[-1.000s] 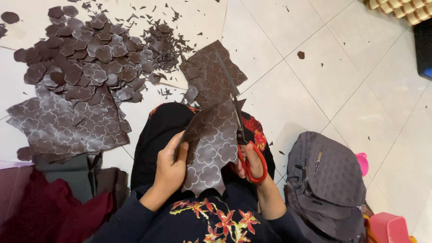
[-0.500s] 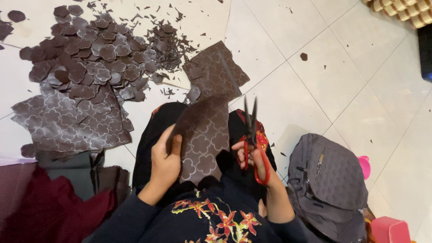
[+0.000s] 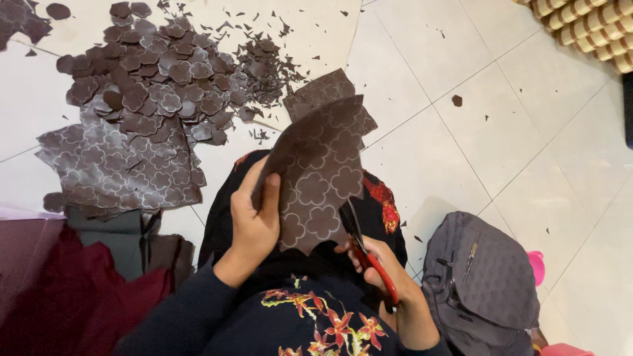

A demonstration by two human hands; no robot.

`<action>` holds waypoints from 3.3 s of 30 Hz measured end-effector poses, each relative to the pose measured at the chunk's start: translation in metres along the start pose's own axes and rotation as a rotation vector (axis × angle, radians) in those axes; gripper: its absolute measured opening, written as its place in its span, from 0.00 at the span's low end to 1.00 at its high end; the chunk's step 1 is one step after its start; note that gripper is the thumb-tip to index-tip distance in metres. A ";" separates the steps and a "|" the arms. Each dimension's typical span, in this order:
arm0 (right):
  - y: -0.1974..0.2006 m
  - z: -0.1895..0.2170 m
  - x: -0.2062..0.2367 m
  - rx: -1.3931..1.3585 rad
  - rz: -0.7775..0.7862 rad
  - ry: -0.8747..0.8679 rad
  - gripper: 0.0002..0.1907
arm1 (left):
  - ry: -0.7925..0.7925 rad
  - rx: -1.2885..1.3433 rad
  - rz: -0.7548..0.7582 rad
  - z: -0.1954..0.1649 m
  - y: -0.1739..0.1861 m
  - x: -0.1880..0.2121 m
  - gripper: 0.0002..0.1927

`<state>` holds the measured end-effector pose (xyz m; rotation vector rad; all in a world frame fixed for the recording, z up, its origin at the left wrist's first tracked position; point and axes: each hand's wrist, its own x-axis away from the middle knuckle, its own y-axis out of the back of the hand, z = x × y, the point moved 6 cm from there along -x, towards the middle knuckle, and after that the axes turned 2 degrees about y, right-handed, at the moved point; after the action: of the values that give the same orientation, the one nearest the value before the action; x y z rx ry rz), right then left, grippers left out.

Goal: The person sits on the floor and uses red-handled scissors to cut flower-shaped pieces from a brown patterned sheet. They repeatedly trim the edges of each shape and place the finished pieces into a growing pile on the floor.

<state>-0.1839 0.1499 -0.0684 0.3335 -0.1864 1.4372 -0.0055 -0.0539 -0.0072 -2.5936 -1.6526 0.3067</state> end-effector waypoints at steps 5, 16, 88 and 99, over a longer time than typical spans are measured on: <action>0.000 0.008 -0.002 0.033 -0.005 -0.017 0.61 | -0.064 0.011 0.042 -0.013 -0.009 0.002 0.17; 0.003 -0.009 -0.004 -0.002 -0.005 0.052 0.55 | -0.090 0.062 0.045 -0.020 -0.011 0.005 0.17; -0.026 -0.045 -0.001 -0.201 -0.184 0.142 0.42 | -0.064 0.050 0.048 -0.016 -0.024 0.027 0.19; -0.027 -0.025 -0.007 -0.193 -0.154 0.172 0.41 | -0.078 0.012 0.033 -0.019 -0.021 0.027 0.18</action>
<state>-0.1601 0.1495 -0.0972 0.0636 -0.1541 1.2765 -0.0094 -0.0192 0.0105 -2.6345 -1.6276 0.4229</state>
